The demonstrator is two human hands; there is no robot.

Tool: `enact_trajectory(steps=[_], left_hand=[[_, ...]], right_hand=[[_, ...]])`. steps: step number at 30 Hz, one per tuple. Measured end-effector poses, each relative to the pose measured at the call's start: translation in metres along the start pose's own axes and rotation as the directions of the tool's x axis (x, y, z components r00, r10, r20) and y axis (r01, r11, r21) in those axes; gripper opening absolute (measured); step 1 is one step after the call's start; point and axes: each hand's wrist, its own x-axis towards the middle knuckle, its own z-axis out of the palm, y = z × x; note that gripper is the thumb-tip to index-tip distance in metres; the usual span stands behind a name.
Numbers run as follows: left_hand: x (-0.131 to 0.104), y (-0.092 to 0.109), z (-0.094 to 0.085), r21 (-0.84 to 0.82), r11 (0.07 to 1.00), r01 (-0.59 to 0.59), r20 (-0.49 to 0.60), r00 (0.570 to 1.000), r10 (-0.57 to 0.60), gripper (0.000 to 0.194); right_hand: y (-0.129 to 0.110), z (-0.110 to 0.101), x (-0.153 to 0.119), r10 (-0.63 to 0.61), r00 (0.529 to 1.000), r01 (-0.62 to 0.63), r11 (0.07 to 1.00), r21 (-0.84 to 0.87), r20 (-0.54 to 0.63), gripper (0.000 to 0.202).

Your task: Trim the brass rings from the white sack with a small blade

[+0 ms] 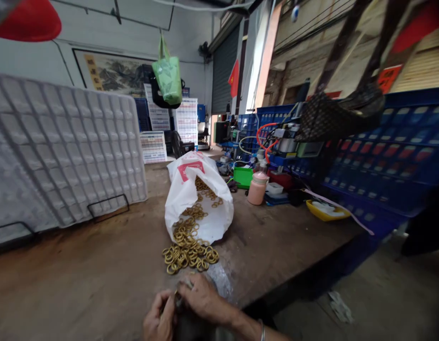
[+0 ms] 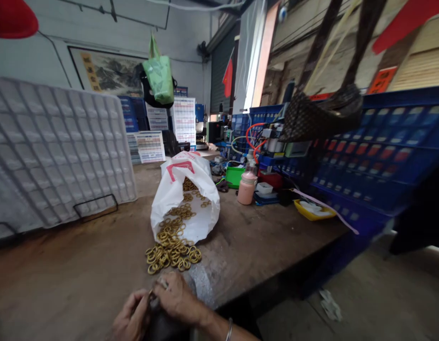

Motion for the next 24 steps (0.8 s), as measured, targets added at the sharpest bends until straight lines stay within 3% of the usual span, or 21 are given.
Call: enact_trajectory(steps=[3, 5, 7, 13, 24], left_hand=[[-0.007, 0.006, -0.002, -0.007, 0.998, -0.058, 0.062, 0.996, 0.058, 0.049], [-0.010, 0.009, -0.003, -0.025, 0.999, -0.039, 0.104, 0.994, 0.041, 0.045], [-0.012, 0.010, -0.004, -0.059, 0.998, 0.000, 0.141, 0.990, 0.008, 0.041], [-0.017, 0.011, -0.007, -0.206, 0.967, 0.149, 0.200, 0.974, -0.107, 0.042], [-0.020, 0.017, -0.005, -0.169, 0.977, 0.133, 0.265, 0.961, -0.085, 0.038]], right_hand=[[-0.001, -0.002, -0.001, 0.079, 0.996, -0.084, 0.990, 0.112, 0.048, 0.022], [0.003, -0.002, -0.001, 0.022, 0.994, -0.041, 0.984, 0.171, 0.109, 0.029], [0.007, 0.000, 0.000, -0.007, 0.995, -0.011, 0.982, 0.188, 0.096, 0.030], [0.004, 0.001, -0.001, -0.052, 0.998, 0.045, 0.990, 0.134, 0.047, 0.024], [0.000, 0.000, -0.003, -0.133, 0.991, 0.133, 0.991, -0.022, 0.033, 0.024]])
